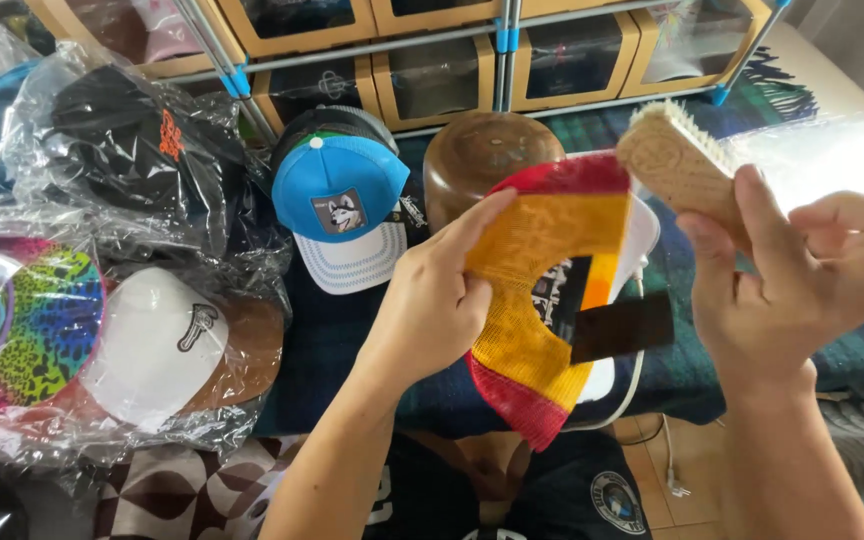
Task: The person is cleaning and shaping a trucker cap using a handheld steamer and a wooden brush.
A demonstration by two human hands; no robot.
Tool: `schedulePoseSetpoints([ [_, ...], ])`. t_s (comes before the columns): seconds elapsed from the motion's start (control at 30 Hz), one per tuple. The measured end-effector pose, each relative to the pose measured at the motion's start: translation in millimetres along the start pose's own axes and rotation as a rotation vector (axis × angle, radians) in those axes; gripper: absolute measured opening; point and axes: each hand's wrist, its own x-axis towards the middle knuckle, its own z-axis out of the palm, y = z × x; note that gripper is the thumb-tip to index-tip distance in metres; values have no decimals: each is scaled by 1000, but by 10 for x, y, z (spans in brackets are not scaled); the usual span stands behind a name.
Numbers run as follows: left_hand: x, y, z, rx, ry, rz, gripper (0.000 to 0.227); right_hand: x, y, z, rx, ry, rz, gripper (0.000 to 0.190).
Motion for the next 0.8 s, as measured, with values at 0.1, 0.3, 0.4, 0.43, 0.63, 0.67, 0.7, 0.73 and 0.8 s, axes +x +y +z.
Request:
schedulePoseSetpoints([
  [0.1,9,-124,88,-183,33,81,55,-140,-102,142,6,-30,-88,44],
  [0.3,42,-157,131,-134,172,221,41,111,-624,35,66,-315,-12,35],
  [0.4,42,-249,179,-27,241,287,47,240,-751,-27,386,-580,-37,29],
  [0.43,53,-287,183,-27,239,288,47,255,-707,-64,385,-579,-35,29],
  [0.63,118,-474,40,78,337,353,51,42,-339,-138,653,-448,146,24],
  [0.67,120,-482,26,-19,337,329,46,37,-365,-116,813,-259,620,68],
  [0.7,130,-487,11,-115,334,309,42,29,-392,-97,944,-49,1096,114],
  [0.73,128,-474,28,-115,334,312,42,67,-404,-50,944,-46,1094,114],
  [0.8,151,-444,73,-405,327,225,38,139,-414,33,966,-130,1265,30],
])
